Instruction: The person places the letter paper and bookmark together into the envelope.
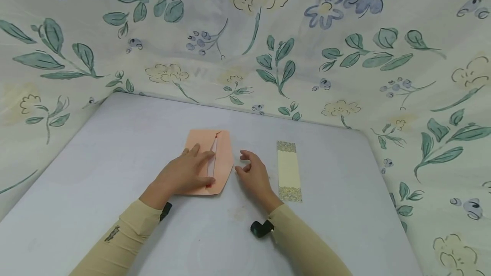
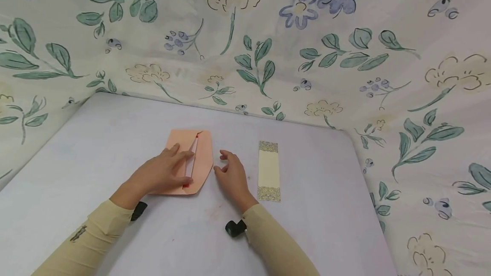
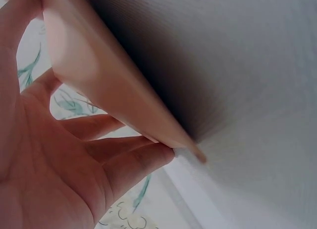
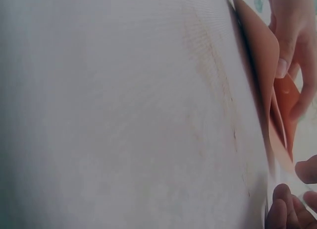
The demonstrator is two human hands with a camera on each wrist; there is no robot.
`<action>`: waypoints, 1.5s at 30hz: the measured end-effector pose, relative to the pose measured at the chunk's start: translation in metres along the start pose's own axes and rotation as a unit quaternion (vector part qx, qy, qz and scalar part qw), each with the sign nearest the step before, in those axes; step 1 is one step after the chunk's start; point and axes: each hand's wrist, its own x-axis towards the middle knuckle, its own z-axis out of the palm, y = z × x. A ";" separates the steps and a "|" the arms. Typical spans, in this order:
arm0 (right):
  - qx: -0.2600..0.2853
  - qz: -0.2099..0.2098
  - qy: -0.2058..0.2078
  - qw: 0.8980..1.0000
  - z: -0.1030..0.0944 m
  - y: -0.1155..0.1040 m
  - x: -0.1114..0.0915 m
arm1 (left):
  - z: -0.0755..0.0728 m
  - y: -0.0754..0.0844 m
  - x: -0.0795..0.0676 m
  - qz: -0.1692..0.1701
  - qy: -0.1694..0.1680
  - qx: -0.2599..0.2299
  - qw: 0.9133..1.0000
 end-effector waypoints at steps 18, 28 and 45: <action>-0.001 0.005 0.017 1.000 -0.017 0.010 -0.001 | -0.001 0.001 -0.002 0.007 0.006 -0.001 1.000; -0.019 0.004 0.042 0.999 -0.025 0.010 -0.003 | -0.001 0.001 -0.001 0.003 0.002 -0.009 1.000; -0.029 0.009 0.070 0.997 -0.034 0.021 -0.004 | 0.000 0.001 -0.001 0.001 -0.001 -0.014 1.000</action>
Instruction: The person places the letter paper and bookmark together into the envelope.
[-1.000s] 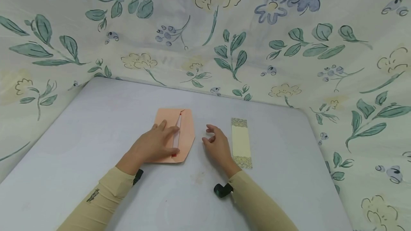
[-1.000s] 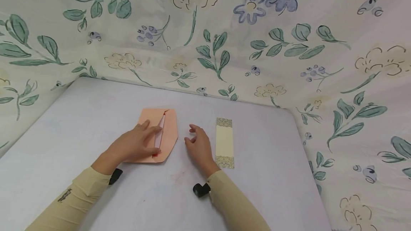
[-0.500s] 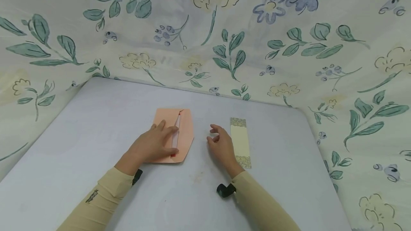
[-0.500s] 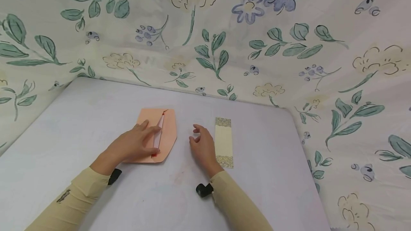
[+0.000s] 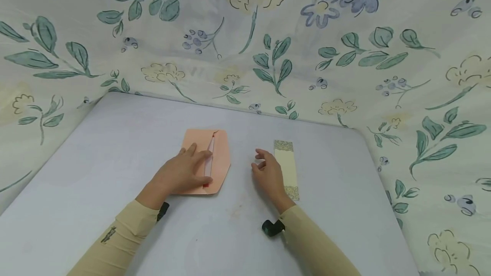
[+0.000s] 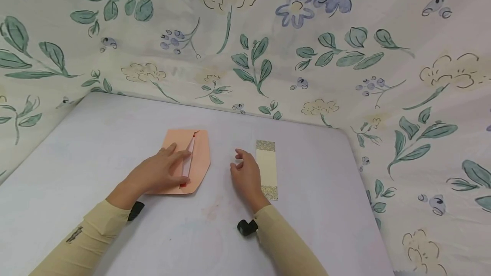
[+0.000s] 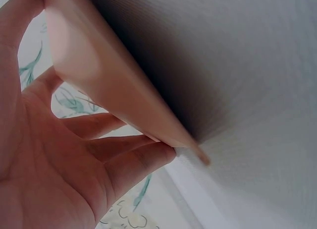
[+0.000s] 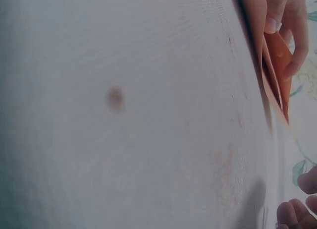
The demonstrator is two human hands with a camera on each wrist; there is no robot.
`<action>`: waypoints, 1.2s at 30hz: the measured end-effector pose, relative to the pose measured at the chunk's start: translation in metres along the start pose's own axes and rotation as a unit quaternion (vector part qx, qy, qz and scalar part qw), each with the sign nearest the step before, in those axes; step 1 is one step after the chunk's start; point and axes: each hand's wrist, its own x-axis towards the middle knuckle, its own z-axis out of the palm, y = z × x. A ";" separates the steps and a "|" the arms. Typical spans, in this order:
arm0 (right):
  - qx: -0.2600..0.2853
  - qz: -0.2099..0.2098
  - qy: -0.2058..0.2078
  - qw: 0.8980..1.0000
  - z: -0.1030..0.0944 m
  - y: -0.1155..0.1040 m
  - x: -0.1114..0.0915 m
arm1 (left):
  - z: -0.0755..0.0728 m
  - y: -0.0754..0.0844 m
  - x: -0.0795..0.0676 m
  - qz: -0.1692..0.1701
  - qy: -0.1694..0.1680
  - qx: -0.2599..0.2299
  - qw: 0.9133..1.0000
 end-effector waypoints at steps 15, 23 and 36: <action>-0.019 0.021 0.028 0.999 -0.008 0.008 0.000 | -0.001 0.000 0.000 0.004 -0.003 0.000 1.000; -0.027 0.029 0.033 0.999 -0.013 0.012 0.000 | -0.002 0.001 0.001 0.005 -0.002 0.002 1.000; -0.065 0.030 0.038 0.997 -0.022 0.020 0.000 | -0.001 -0.001 0.000 0.003 -0.007 0.003 1.000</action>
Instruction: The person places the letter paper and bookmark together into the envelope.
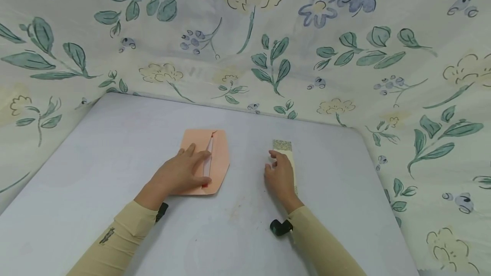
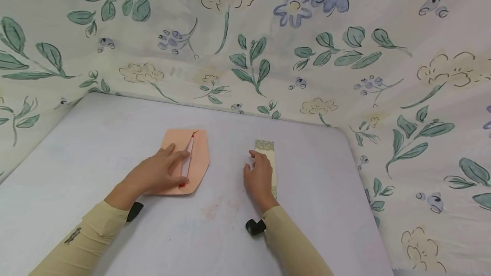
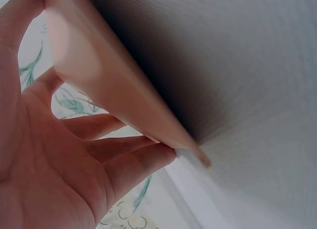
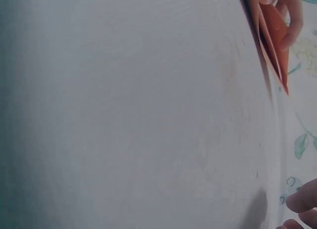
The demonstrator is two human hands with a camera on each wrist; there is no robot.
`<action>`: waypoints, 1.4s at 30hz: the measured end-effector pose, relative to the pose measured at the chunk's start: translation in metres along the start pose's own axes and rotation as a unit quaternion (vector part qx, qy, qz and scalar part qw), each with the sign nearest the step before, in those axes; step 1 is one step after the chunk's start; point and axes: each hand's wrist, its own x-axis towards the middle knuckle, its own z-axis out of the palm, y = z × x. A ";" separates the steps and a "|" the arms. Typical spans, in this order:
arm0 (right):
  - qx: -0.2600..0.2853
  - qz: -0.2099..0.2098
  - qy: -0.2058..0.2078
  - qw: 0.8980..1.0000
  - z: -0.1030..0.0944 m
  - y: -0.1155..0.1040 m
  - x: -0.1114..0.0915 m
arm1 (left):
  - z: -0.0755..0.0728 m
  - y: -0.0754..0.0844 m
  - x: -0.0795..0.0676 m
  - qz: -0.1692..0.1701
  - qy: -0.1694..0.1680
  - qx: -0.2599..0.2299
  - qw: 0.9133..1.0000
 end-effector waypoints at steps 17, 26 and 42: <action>-0.008 0.032 0.006 0.999 -0.013 0.013 -0.001 | 0.001 0.000 0.000 0.004 0.002 -0.005 1.000; -0.025 0.030 0.015 0.999 -0.019 0.021 -0.002 | 0.002 0.000 0.002 0.002 0.003 -0.004 1.000; -0.041 0.043 0.025 0.998 -0.027 0.027 -0.005 | 0.001 0.001 0.003 -0.003 0.000 -0.007 1.000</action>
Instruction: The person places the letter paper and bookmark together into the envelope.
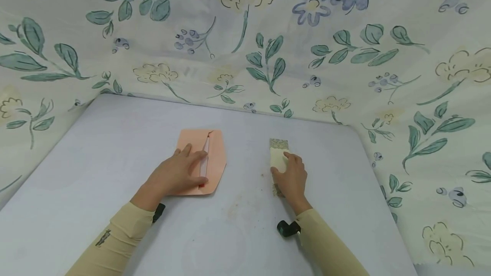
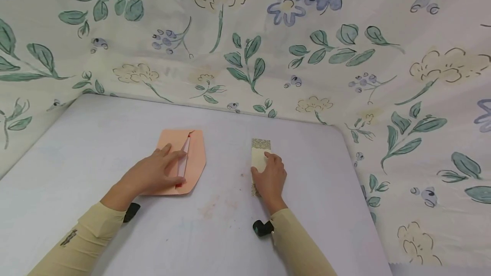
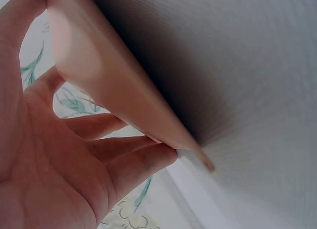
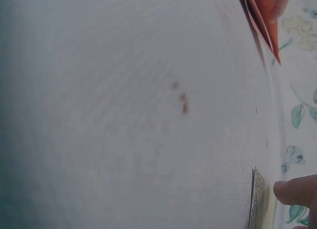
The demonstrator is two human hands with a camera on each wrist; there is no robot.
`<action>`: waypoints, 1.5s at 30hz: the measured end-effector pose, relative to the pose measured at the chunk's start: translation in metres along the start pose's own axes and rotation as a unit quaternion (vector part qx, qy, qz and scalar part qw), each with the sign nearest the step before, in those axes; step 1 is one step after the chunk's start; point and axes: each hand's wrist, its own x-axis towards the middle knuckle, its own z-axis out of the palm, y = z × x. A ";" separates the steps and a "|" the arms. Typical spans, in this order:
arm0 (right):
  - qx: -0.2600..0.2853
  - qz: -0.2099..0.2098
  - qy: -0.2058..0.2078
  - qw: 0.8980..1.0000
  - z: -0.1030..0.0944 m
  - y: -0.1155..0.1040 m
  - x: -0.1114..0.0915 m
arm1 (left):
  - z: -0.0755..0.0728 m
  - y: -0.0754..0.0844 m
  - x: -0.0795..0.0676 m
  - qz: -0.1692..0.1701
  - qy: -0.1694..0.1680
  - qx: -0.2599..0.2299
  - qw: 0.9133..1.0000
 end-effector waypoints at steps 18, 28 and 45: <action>0.018 -0.006 -0.007 1.000 0.001 -0.004 0.000 | -0.001 -0.001 -0.001 0.003 0.002 0.000 1.000; 0.042 0.005 -0.025 0.999 0.001 -0.006 0.003 | 0.000 -0.002 0.000 0.002 -0.001 0.000 1.000; 0.065 0.068 -0.061 0.994 -0.006 0.002 0.009 | -0.001 0.000 -0.001 -0.002 -0.001 0.003 1.000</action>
